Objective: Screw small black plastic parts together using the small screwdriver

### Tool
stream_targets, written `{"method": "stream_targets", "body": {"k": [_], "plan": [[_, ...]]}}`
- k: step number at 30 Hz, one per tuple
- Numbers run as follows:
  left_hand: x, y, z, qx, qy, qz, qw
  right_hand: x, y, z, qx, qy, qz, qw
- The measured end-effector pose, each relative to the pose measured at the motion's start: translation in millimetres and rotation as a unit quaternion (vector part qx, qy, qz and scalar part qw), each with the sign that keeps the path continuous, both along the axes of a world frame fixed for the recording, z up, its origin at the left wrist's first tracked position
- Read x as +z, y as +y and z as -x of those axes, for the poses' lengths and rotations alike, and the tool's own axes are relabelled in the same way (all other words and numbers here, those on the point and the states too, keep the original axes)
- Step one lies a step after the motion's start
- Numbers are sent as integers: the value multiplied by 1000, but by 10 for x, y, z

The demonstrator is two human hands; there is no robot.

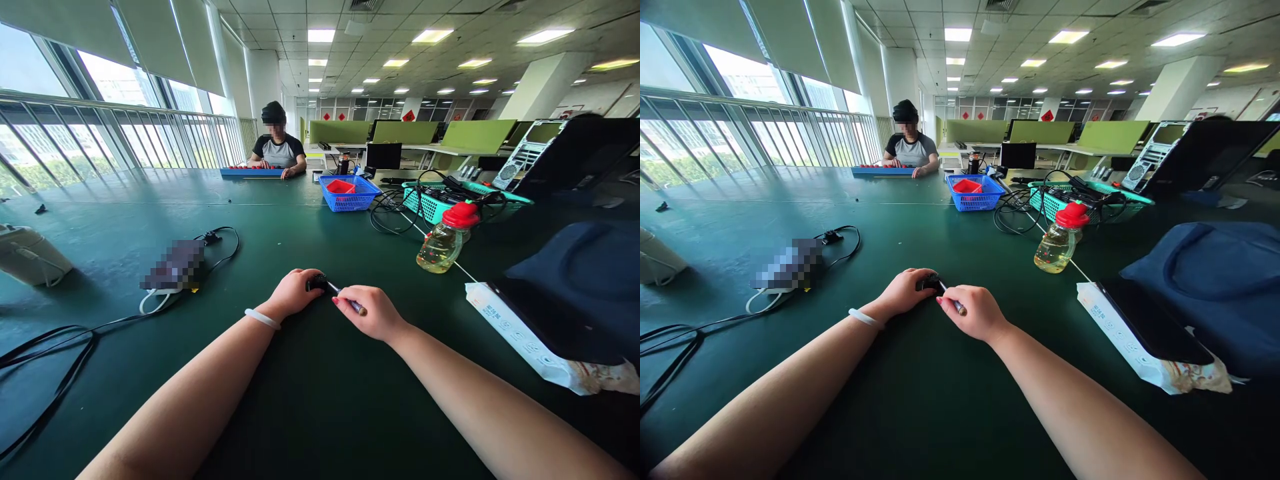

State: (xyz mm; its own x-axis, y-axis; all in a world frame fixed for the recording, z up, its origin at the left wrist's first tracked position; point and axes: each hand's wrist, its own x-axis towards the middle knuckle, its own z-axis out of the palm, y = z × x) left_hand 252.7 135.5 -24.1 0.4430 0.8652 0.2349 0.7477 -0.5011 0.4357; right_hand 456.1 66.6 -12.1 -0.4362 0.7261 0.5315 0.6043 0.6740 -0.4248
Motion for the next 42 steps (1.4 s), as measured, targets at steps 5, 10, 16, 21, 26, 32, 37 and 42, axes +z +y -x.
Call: {"method": "stream_targets", "body": {"k": [5, 10, 16, 21, 26, 32, 37, 42], "plan": [[13, -3, -2, 3, 2, 10, 1000, -107, 160, -97, -14, 218, 173, 960], [29, -19, -2, 6, -1, 17, 1000, -213, 312, -136, -43, 370, 242, 896], [44, -34, -10, 17, 2, 21, 1000, -214, 343, -146, -56, 424, 256, 867], [40, -32, -8, 12, 3, 14, 1000, -186, 280, -133, -42, 363, 228, 903], [13, -24, -4, 10, 1, 5, 1000, -66, 131, -109, -4, 221, 101, 970], [-16, -13, 3, 1, -3, -7, 1000, 28, 7, -31, 48, 100, -14, 994], [-24, -6, 6, 0, -6, -6, 1000, 20, 13, -33, 34, 21, -74, 996], [-23, -7, 2, 0, -4, -7, 1000, 44, -15, -18, 35, -32, -116, 992]]}}
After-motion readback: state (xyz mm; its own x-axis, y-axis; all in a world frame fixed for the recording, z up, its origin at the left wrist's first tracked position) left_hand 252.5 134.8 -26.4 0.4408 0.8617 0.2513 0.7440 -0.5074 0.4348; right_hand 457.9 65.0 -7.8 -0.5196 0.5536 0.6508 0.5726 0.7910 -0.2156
